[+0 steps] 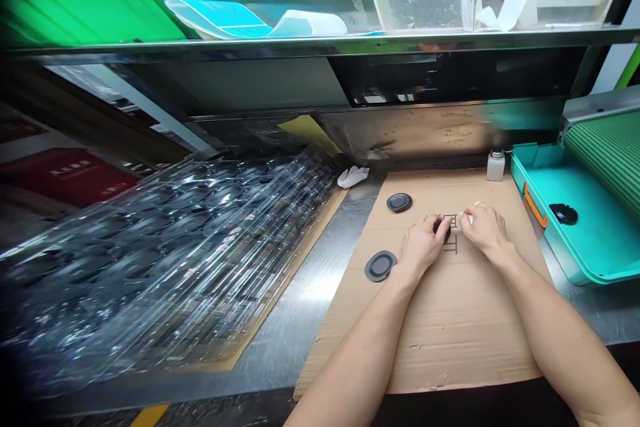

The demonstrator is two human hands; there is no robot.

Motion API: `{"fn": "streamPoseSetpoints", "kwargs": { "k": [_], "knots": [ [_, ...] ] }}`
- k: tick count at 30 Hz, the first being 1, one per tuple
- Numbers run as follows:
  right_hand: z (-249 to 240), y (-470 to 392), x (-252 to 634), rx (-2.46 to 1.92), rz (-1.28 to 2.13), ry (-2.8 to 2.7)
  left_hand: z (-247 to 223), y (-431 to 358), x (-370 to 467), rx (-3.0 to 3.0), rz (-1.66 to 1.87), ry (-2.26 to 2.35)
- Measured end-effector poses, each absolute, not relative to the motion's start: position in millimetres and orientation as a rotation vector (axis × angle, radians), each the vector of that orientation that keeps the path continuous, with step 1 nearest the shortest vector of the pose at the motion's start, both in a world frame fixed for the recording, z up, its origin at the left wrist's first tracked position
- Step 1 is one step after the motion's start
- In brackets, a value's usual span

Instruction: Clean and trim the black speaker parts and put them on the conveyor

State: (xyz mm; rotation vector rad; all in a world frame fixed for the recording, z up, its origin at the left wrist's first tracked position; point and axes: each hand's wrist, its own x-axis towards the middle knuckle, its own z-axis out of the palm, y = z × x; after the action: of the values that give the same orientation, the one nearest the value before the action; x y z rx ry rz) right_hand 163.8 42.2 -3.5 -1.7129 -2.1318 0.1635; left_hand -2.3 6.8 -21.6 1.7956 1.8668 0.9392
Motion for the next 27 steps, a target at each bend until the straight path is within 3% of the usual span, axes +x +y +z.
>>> {"fn": "streamPoseSetpoints", "kwargs": {
  "k": [4, 11, 18, 21, 27],
  "knots": [
    [-4.7, 43.1, 163.6, -1.713, 0.170, -2.119, -24.6, 6.2, -5.4, 1.840, 0.874, 1.987],
    [-3.3, 47.3, 171.5, -1.707, 0.157, -2.090, -17.2, -12.3, 1.1, 2.009, 0.716, 1.813],
    [-13.7, 54.3, 171.6, -1.713, 0.192, -2.094, -10.7, -69.6, -74.0, 1.912, 1.067, 1.847],
    [-15.4, 53.5, 170.0, -1.710, 0.229, -2.089, -3.1, -79.4, -126.2, 1.871, 0.858, 1.998],
    [-13.5, 49.8, 168.9, -1.714, 0.243, -2.094, 8.9, -66.3, -145.8, 1.982, 0.507, 1.688]
  ]
}}
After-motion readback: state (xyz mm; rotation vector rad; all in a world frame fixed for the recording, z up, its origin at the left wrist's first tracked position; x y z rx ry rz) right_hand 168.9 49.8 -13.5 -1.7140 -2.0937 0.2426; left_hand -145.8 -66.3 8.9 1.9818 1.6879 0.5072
